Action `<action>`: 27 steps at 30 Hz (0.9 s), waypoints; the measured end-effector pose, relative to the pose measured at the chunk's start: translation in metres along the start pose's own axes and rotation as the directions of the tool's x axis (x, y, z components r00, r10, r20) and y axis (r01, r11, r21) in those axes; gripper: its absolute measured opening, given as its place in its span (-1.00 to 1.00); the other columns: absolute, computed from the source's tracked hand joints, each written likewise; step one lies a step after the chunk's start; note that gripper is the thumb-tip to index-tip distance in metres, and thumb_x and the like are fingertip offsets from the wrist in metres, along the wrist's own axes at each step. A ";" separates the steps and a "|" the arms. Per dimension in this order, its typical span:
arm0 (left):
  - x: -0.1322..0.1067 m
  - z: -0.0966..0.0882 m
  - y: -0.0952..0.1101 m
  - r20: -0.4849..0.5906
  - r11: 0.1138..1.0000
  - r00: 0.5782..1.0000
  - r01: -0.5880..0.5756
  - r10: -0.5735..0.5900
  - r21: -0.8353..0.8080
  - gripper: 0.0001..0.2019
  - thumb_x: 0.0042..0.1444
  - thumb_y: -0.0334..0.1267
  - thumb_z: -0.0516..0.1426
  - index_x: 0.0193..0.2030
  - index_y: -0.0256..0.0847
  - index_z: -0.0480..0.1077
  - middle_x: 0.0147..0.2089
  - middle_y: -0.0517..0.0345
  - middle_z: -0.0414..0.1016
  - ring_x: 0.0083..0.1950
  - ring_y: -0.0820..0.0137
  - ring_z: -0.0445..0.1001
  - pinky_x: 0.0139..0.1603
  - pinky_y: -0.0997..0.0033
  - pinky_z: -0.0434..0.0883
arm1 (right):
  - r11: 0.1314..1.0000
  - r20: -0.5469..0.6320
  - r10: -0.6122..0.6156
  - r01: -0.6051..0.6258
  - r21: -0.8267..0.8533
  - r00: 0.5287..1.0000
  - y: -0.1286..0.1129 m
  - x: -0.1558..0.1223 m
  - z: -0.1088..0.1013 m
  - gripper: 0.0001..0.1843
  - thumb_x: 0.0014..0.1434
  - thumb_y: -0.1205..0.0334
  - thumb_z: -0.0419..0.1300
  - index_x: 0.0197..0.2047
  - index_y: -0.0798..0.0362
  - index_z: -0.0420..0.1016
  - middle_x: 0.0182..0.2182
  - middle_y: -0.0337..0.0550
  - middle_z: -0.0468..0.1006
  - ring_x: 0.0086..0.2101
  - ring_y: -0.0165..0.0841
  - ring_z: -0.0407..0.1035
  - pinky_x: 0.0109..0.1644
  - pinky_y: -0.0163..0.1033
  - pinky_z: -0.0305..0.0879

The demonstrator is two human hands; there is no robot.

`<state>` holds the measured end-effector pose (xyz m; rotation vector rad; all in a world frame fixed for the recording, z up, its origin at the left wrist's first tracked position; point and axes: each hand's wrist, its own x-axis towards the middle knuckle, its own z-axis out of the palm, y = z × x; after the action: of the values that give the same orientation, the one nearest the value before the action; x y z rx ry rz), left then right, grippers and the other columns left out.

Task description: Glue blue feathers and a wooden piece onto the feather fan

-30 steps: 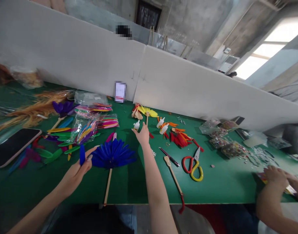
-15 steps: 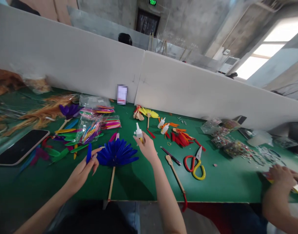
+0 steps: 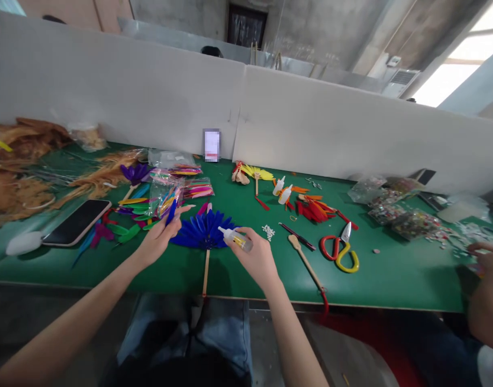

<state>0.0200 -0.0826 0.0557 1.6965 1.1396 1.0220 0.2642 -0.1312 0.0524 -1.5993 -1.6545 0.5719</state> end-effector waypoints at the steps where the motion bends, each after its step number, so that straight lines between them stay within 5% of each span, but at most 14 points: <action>1: 0.001 0.002 -0.001 0.023 1.000 1.000 -0.006 0.007 -0.020 -0.49 0.30 0.02 -0.13 0.24 -0.23 0.22 -0.53 0.29 0.03 -0.53 0.47 0.04 -0.51 0.47 0.11 | 0.999 -0.027 0.020 -0.019 0.032 0.999 0.001 -0.002 0.003 -0.61 0.01 -0.04 0.27 -0.17 0.04 0.52 -0.50 -0.21 0.52 -0.57 -0.40 0.28 -0.50 -0.32 0.18; 10: 0.016 0.015 -0.004 0.253 0.997 0.967 0.010 0.009 -0.073 -0.53 0.26 -0.05 -0.05 0.23 -0.21 0.22 -0.50 0.31 -0.02 -0.53 0.51 -0.02 -0.55 0.51 0.01 | 0.868 -0.078 0.142 -0.086 0.489 0.987 0.000 0.003 0.029 -0.64 -0.06 -0.01 0.32 -0.36 0.15 0.53 -0.42 -0.04 0.60 -0.41 -0.25 0.45 -0.36 -0.22 0.37; 21: 0.030 0.033 -0.002 0.437 0.988 0.896 -0.127 0.077 0.086 -0.42 0.01 -0.02 0.21 0.15 -0.23 0.29 -0.49 0.36 -0.01 -0.48 0.52 0.02 -0.50 0.54 0.07 | 0.989 -0.078 -0.031 0.042 0.144 0.996 -0.003 0.018 0.049 -0.59 0.06 -0.13 0.19 -0.39 0.10 0.44 -0.65 -0.22 0.43 -0.63 -0.38 0.28 -0.57 -0.32 0.10; 27: 0.037 0.036 0.000 0.431 0.984 0.899 -0.136 0.076 0.110 -0.50 0.01 -0.05 0.22 0.06 -0.25 0.34 -0.42 0.26 0.29 -0.45 0.50 0.19 -0.44 0.52 0.20 | 0.994 0.014 -0.035 0.033 0.106 0.999 -0.002 0.034 0.046 -0.59 0.05 -0.11 0.20 -0.39 0.13 0.48 -0.62 -0.21 0.45 -0.60 -0.40 0.27 -0.57 -0.34 0.06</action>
<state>0.0630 -0.0541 0.0507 1.9893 0.8508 0.5970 0.2297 -0.0904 0.0328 -1.4915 -1.6321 0.6452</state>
